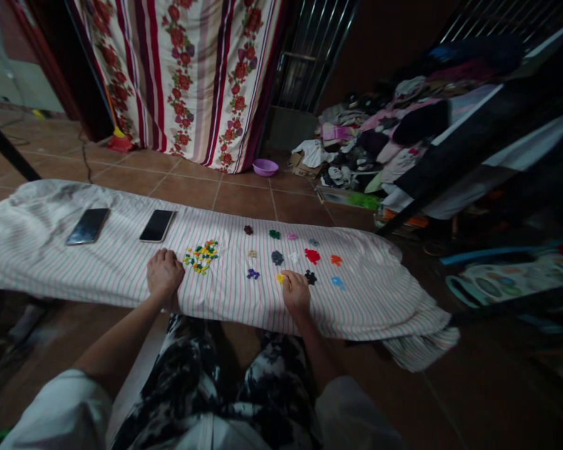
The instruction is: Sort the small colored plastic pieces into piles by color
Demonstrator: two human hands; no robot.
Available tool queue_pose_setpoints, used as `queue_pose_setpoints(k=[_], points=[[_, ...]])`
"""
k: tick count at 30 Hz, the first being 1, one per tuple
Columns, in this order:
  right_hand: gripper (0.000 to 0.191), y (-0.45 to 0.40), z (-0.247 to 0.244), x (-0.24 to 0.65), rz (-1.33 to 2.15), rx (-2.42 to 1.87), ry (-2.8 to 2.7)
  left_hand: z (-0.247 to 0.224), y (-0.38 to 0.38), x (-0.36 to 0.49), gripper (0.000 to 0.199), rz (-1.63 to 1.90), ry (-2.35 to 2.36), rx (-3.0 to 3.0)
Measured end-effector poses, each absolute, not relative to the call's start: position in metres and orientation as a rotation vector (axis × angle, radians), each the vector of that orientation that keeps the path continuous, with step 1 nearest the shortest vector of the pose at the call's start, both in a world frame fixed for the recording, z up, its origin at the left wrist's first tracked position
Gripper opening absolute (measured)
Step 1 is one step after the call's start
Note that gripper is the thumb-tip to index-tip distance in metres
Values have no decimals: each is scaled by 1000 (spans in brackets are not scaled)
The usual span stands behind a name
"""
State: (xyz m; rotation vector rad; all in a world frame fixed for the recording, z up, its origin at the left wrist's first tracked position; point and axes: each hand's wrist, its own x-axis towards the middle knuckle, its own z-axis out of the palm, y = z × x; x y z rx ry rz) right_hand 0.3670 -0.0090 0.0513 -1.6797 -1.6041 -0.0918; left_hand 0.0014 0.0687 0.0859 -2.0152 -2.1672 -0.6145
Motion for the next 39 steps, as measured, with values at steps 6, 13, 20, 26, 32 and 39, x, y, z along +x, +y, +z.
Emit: queue_pose_setpoints(k=[6,13,20,26,32,39], points=[[34,-9,55,367,-89,-1638,-1630,82,70,1,31,-682,-2191,-1998],[31,-8,53,368,-106,-1591,-1752,83,69,1,29,-688,-2211,-2012],[28,-8,51,369,-107,-1609,-1715,86,68,3,29,-688,-2200,-2007],[30,-7,50,374,-107,-1524,-1760,88,67,3,26,-684,-2204,-2003],[31,-5,48,378,-61,-1498,-1665,87,68,3,24,-683,-2209,-1995],[29,-2,61,368,-182,-1423,-1615,83,69,2,27,-706,-2211,-1992]])
